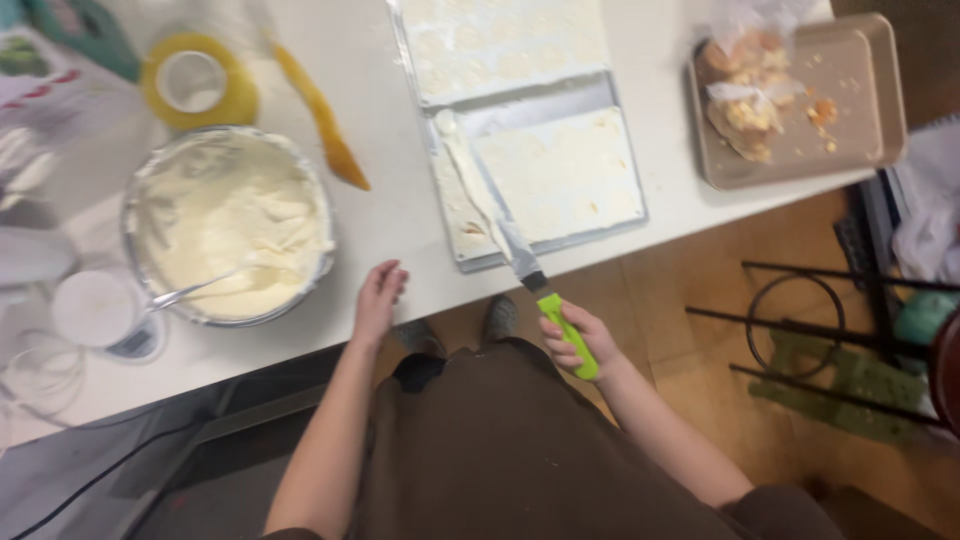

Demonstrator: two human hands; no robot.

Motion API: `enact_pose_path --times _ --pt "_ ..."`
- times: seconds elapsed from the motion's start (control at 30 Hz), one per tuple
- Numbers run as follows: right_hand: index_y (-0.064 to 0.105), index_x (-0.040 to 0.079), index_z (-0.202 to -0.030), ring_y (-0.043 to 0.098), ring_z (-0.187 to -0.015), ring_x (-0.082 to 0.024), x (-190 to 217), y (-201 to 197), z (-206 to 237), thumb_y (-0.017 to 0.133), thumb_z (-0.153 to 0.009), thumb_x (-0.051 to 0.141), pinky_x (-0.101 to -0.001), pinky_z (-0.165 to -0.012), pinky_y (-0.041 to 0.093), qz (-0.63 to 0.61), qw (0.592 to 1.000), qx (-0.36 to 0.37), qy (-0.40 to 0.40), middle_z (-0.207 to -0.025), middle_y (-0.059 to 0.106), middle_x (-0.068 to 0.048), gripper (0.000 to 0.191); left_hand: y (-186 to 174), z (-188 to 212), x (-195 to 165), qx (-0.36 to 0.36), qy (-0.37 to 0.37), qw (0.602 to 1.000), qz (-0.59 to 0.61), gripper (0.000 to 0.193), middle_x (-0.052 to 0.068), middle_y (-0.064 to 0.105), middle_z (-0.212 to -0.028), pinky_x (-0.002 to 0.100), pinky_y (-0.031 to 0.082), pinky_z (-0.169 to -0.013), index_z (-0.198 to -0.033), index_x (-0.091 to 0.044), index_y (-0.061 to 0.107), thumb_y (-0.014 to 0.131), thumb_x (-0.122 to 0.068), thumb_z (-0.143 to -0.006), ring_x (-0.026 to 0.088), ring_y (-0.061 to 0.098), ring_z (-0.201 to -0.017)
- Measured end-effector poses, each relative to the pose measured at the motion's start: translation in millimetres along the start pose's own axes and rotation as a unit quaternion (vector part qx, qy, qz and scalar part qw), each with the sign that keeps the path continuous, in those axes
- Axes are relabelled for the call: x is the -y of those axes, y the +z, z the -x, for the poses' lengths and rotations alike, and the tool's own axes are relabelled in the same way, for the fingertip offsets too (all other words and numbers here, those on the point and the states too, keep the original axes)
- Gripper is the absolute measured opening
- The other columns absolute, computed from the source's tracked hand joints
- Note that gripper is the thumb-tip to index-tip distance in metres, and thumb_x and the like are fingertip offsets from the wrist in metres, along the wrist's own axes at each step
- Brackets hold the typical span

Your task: The person uses a spatula to scoop cream filling from a large mixing bowl and spread it over trays of baked pastry shells, filling the mold cavities. They repeatedly transfer cream from the bowl and smooth it across the molds, working through the trays one at a time.

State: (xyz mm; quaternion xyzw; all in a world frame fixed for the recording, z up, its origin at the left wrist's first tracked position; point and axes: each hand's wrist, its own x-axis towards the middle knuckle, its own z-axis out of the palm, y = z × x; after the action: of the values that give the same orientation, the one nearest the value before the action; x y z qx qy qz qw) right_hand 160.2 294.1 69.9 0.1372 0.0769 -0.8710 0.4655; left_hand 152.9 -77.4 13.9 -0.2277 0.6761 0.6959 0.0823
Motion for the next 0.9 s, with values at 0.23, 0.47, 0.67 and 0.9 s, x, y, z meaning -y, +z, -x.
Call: enact_pose_path --times 0.23,0.47,0.67,0.9 --pt "0.058 0.013 -0.143 0.057 -0.074 -0.015 -30.0 99.7 -101.8 0.059 -0.103 0.020 -0.0314 -0.059 0.047 0.611 0.766 -0.140 -0.146 -0.097 0.061 -0.005 0.041 -41.6 40.0 5.9 0.003 0.006 0.996 0.085 0.040 0.007 0.071 -0.114 0.027 0.051 -0.087 -0.133 -0.004 0.061 0.057 -0.031 -0.104 0.012 0.062 -0.095" --pt "0.056 0.017 -0.144 0.063 -0.076 -0.032 -86.4 147.6 -201.5 0.063 -0.099 0.021 -0.0442 -0.062 0.053 0.925 0.313 -0.065 -0.208 -0.093 0.062 -0.011 0.045 -78.8 53.3 21.3 0.028 -0.024 0.997 0.074 0.044 0.008 0.072 -0.118 0.029 0.051 -0.095 -0.134 -0.001 0.059 0.056 -0.033 -0.104 0.015 0.065 -0.103" --pt "0.056 0.024 -0.140 0.065 -0.078 -0.033 -71.0 105.9 -98.9 0.064 -0.094 0.021 -0.0444 -0.057 0.053 0.956 0.221 -0.134 -0.136 -0.098 0.064 -0.011 0.047 -85.9 43.3 34.6 0.067 -0.023 0.995 0.072 0.042 0.011 0.071 -0.121 0.031 0.051 -0.096 -0.134 -0.001 0.059 0.055 -0.031 -0.105 0.017 0.065 -0.104" --pt "0.063 0.018 -0.142 0.069 -0.081 -0.020 -43.2 50.0 50.9 0.067 -0.094 0.014 -0.0365 -0.071 0.057 0.846 0.392 -0.299 -0.205 -0.095 0.071 -0.008 0.048 -84.5 40.8 42.8 0.048 -0.039 0.998 0.030 0.040 0.011 0.071 -0.121 0.031 0.052 -0.096 -0.133 0.000 0.059 0.052 -0.029 -0.106 0.017 0.066 -0.105"
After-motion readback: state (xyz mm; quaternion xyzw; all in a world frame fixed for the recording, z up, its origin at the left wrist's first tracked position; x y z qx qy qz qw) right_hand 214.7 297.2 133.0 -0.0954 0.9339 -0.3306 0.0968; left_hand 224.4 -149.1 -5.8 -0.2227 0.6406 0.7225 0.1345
